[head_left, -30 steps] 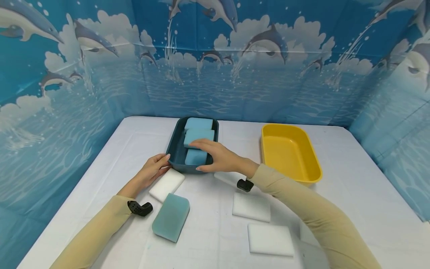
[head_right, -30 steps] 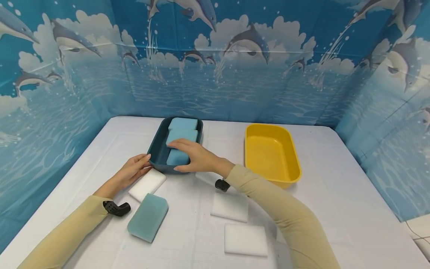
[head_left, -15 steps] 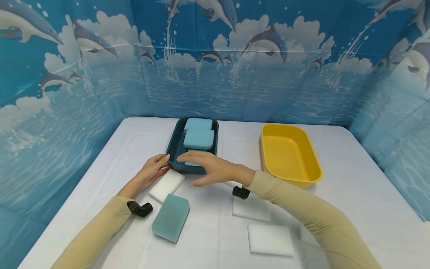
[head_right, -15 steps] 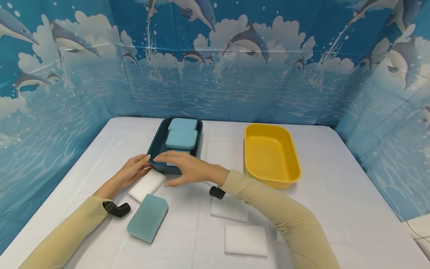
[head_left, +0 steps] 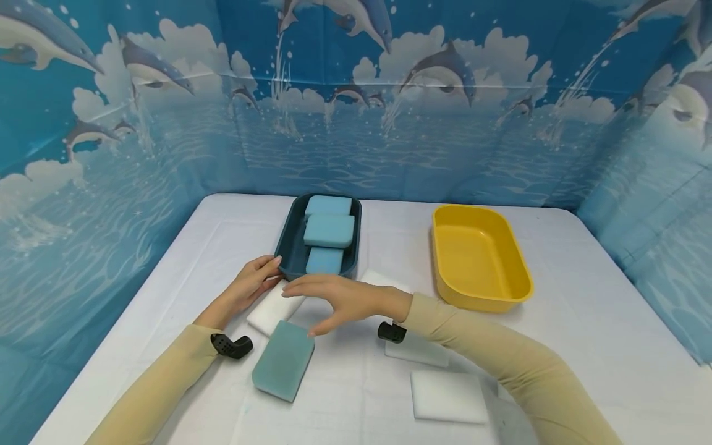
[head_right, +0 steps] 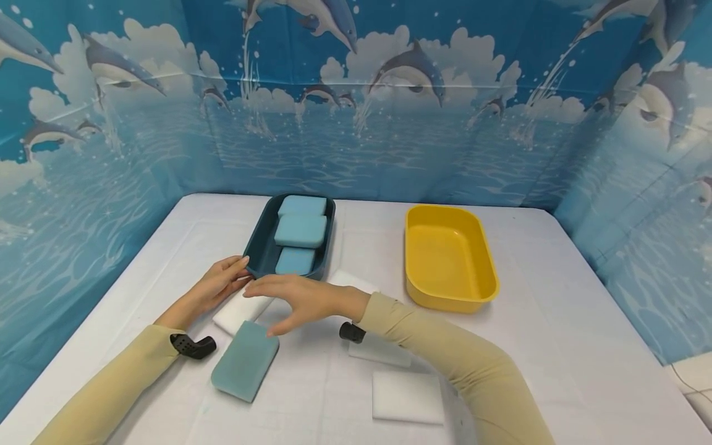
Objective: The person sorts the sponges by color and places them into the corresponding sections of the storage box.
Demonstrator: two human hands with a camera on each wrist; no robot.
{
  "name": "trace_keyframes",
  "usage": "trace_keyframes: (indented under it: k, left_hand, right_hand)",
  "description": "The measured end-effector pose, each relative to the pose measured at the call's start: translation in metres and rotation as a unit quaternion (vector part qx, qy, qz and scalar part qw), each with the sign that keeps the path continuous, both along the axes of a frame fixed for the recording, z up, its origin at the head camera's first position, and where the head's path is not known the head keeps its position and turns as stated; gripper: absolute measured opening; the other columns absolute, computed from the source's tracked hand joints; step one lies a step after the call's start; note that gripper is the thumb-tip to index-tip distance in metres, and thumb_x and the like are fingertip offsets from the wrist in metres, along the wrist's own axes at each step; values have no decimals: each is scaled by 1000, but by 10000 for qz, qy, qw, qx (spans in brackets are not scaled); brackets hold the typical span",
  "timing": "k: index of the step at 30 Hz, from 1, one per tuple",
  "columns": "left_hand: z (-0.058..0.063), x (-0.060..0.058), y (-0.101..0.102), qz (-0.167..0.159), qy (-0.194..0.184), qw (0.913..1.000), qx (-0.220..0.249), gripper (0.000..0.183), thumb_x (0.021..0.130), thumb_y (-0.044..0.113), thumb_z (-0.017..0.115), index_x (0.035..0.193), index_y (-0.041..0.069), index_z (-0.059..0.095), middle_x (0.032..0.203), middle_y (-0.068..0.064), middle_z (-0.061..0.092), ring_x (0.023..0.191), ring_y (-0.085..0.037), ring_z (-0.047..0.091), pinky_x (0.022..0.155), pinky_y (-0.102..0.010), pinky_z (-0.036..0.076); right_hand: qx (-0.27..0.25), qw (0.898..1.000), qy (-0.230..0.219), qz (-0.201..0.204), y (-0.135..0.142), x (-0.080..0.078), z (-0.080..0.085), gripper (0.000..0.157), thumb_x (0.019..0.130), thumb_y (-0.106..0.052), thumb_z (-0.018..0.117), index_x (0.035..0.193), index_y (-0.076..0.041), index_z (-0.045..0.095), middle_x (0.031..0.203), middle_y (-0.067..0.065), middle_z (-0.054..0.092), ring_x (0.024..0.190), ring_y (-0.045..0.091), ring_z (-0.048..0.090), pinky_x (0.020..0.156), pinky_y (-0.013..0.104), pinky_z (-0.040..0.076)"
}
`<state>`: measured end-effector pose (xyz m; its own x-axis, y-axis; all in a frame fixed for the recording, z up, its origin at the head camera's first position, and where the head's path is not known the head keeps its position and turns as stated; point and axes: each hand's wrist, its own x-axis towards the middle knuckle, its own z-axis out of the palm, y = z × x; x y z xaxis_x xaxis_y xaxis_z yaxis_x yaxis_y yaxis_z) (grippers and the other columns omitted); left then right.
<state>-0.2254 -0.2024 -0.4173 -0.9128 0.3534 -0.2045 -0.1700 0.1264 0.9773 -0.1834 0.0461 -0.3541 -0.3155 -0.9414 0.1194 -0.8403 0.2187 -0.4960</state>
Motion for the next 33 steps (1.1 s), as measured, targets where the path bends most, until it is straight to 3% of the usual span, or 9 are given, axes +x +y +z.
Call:
trace_keyframes:
  k: [4,16,22,33]
  left_hand:
    - [0,0,1,29,-45,10000,72,71,100,38,40,148,-6,10,152,-25,20,141,-36,26,114,-36,33]
    - [0,-1,0,107,-145,9997,177,76,100,36,41,148,-6,1,155,-25,11,142,-37,23,116,-40,27]
    - [0,-1,0,96,-148,9997,175,75,100,36,41,148,-6,2,154,-25,13,142,-37,24,115,-39,28]
    - [0,-1,0,126,-156,9996,189,72,100,35,41,148,-6,5,153,-24,15,141,-36,26,116,-41,28]
  right_hand:
    - [129,9996,-53,236,-4,1,-5,73,83,-35,70,144,-11,36,148,5,40,138,15,36,114,27,34]
    - [179,9972,-294,658,-12,5,-13,74,80,-32,74,142,-10,40,145,5,44,137,15,39,114,23,33]
    - [281,9958,13,871,-15,6,-21,77,77,-35,76,141,-10,41,147,8,41,139,17,35,116,26,30]
    - [1197,9882,141,950,-23,13,-21,75,80,-32,74,144,-17,38,151,1,34,144,15,26,119,26,23]
